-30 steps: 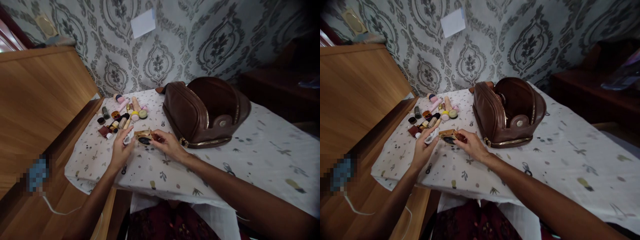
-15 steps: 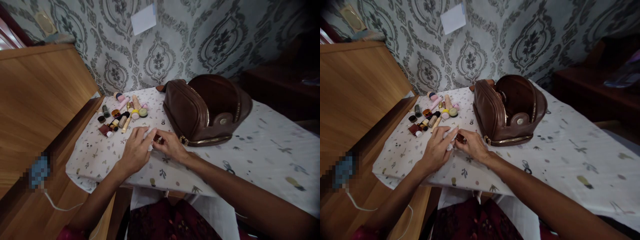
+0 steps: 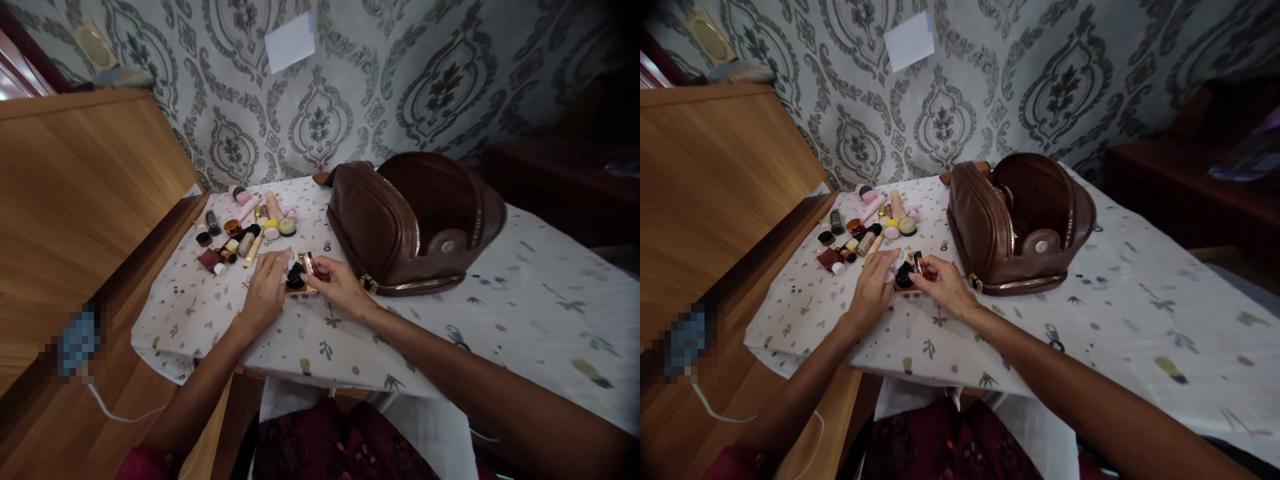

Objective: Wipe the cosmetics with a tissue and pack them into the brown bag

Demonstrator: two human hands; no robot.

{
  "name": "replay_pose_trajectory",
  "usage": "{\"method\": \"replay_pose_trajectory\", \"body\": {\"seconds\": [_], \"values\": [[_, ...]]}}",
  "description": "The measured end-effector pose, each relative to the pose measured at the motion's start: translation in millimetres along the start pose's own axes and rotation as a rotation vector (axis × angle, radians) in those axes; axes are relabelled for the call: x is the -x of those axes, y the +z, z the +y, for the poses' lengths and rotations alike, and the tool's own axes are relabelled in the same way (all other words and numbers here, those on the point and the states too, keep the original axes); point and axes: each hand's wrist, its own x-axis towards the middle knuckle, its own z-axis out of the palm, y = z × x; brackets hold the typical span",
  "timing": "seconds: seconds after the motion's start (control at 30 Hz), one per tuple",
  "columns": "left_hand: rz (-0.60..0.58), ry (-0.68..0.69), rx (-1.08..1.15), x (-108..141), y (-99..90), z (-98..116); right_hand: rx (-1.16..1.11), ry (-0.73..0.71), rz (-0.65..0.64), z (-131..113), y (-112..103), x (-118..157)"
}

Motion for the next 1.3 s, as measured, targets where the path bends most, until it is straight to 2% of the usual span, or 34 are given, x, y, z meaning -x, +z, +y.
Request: {"method": "replay_pose_trajectory", "body": {"seconds": [0.2,0.4,0.53,0.7,0.93,1.1,1.3], "values": [[-0.028,0.076,0.031,2,6.6,14,-0.174,0.044,-0.115,0,0,-1],[-0.094,0.152,0.049,16,8.1,18,-0.262,0.1,-0.239,-8,-7,-3],[-0.135,0.173,0.085,22,3.9,17,-0.26,0.151,-0.17,-8,-8,-5],[-0.148,0.192,0.141,24,2.6,14,-0.115,0.132,-0.097,2,-7,-8],[-0.008,0.032,0.237,10,6.9,8,-0.076,0.116,-0.128,-1,-8,-4],[0.041,-0.136,0.191,-3,3.6,-7,-0.113,0.133,-0.159,-9,-8,-2],[0.07,-0.26,0.185,4,2.1,-23,-0.193,0.164,-0.107,-11,-6,0]]}}
